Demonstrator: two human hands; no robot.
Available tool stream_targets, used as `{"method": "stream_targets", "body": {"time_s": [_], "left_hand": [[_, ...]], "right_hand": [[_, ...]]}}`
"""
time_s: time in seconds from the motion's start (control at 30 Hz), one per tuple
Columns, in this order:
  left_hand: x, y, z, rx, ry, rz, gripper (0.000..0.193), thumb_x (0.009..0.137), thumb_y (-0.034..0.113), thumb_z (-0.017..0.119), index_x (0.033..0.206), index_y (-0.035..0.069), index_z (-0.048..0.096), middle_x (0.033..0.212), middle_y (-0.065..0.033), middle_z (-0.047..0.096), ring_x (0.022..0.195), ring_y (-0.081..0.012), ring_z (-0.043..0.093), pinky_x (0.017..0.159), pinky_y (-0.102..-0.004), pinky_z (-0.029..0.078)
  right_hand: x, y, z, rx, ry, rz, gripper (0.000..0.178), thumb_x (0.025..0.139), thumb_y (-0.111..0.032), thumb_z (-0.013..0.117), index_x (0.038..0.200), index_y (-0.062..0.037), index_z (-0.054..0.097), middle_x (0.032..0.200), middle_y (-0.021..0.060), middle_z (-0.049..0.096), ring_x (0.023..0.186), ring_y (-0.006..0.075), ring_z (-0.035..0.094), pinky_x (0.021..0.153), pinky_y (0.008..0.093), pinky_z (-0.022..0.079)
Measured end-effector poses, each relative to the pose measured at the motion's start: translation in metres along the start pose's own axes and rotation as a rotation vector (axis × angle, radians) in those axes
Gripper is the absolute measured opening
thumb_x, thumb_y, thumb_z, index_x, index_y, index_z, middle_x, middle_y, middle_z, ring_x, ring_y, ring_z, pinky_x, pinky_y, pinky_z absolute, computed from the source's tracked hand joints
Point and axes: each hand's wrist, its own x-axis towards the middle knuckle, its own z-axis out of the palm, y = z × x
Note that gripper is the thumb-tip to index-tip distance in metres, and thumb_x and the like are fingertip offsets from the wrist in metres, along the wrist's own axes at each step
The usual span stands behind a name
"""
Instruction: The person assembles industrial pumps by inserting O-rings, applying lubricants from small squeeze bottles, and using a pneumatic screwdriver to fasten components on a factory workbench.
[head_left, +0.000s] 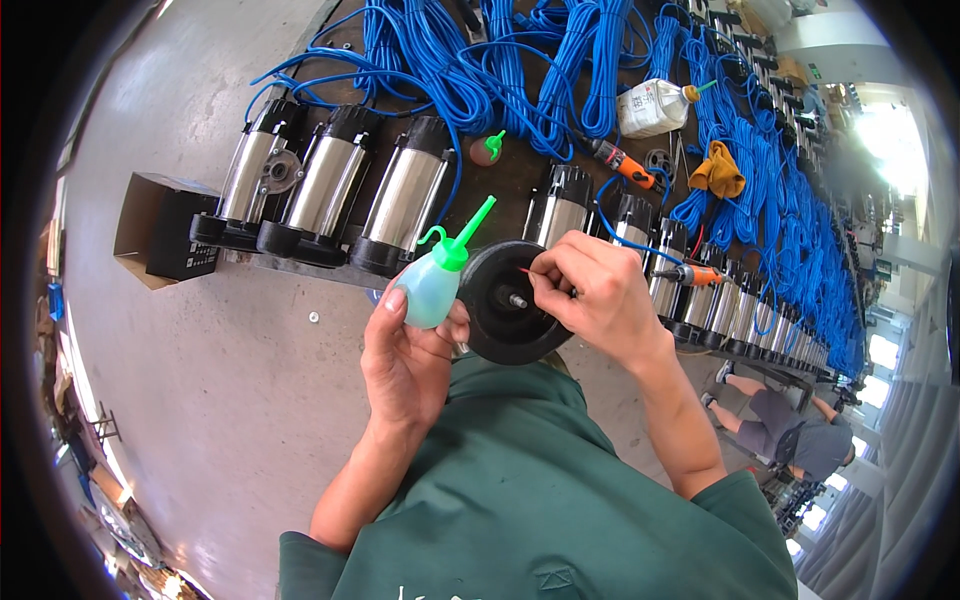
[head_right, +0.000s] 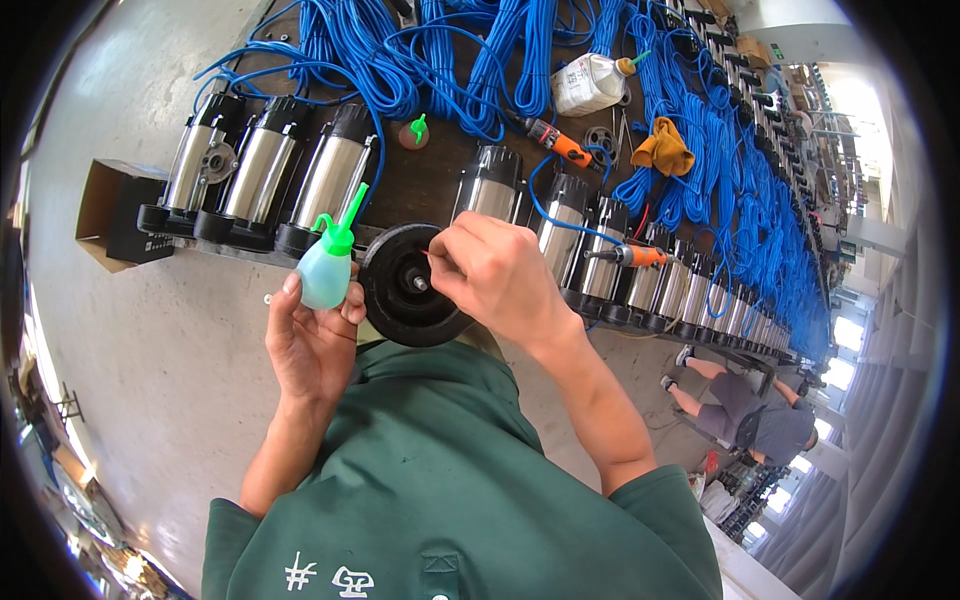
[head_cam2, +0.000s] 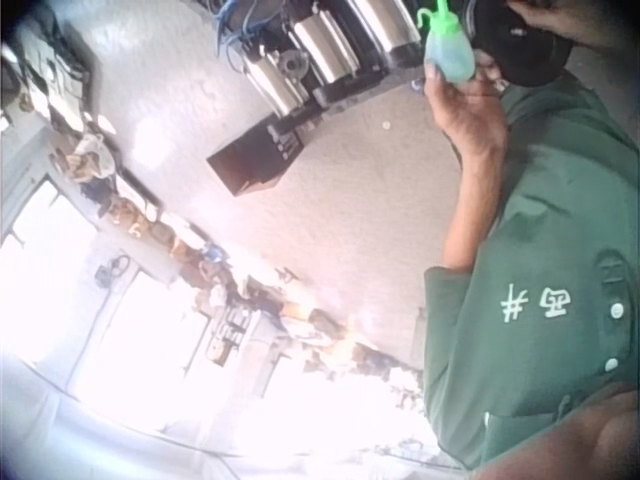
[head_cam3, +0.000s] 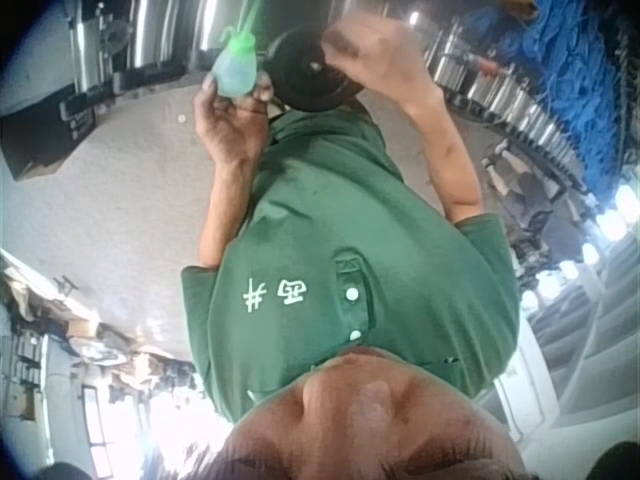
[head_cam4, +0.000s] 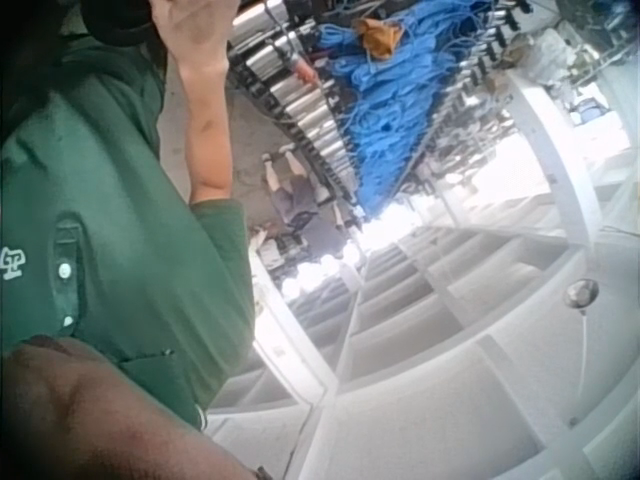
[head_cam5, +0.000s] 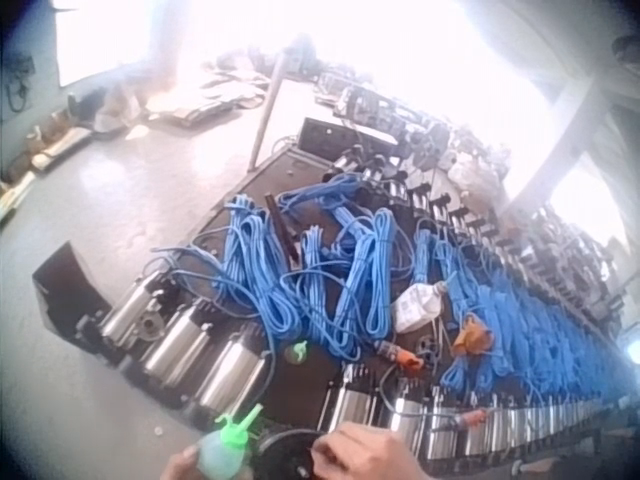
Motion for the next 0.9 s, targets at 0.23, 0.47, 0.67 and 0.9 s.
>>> {"method": "stream_targets", "body": {"time_s": [0.23,0.47,0.67,0.9], "left_hand": [[0.0017,0.0002,0.0008,-0.003,-0.007,-0.004,0.055,0.099,0.040,0.061,0.131,-0.005,0.059,0.116,-0.0190,0.068,0.089,-0.0247,0.066,0.073,-0.0330,0.053],[0.0019,0.0023,0.0019,-0.019,0.020,-0.017,0.053,0.100,0.040,0.058,0.131,-0.003,0.058,0.117,-0.0198,0.067,0.088,-0.0251,0.065,0.072,-0.0326,0.053],[0.0020,0.0031,0.0031,-0.019,0.033,-0.024,0.053,0.100,0.040,0.057,0.130,-0.003,0.058,0.117,-0.0202,0.067,0.088,-0.0254,0.065,0.072,-0.0329,0.052],[0.0025,0.0038,-0.0007,-0.022,0.015,-0.026,0.053,0.099,0.040,0.058,0.131,-0.003,0.059,0.117,-0.0202,0.067,0.088,-0.0262,0.065,0.073,-0.0335,0.052]], "right_hand": [[0.0020,0.0026,-0.0017,0.039,-0.031,0.035,0.011,0.077,-0.003,0.077,0.080,-0.0012,0.067,0.073,0.0093,0.061,0.063,0.0271,0.065,0.059,0.0382,0.053],[0.0020,0.0036,0.0001,0.045,-0.013,0.035,0.011,0.077,-0.002,0.077,0.081,-0.0008,0.067,0.073,0.0095,0.061,0.063,0.0271,0.065,0.059,0.0381,0.053],[0.0029,0.0047,0.0023,0.005,0.000,0.006,0.011,0.078,-0.003,0.077,0.082,-0.0011,0.066,0.074,0.0090,0.061,0.064,0.0273,0.065,0.060,0.0385,0.053],[0.0048,-0.0025,-0.0047,0.058,0.013,0.046,0.011,0.079,-0.001,0.077,0.081,-0.0014,0.066,0.074,0.0074,0.062,0.063,0.0227,0.066,0.058,0.0348,0.053]]}}
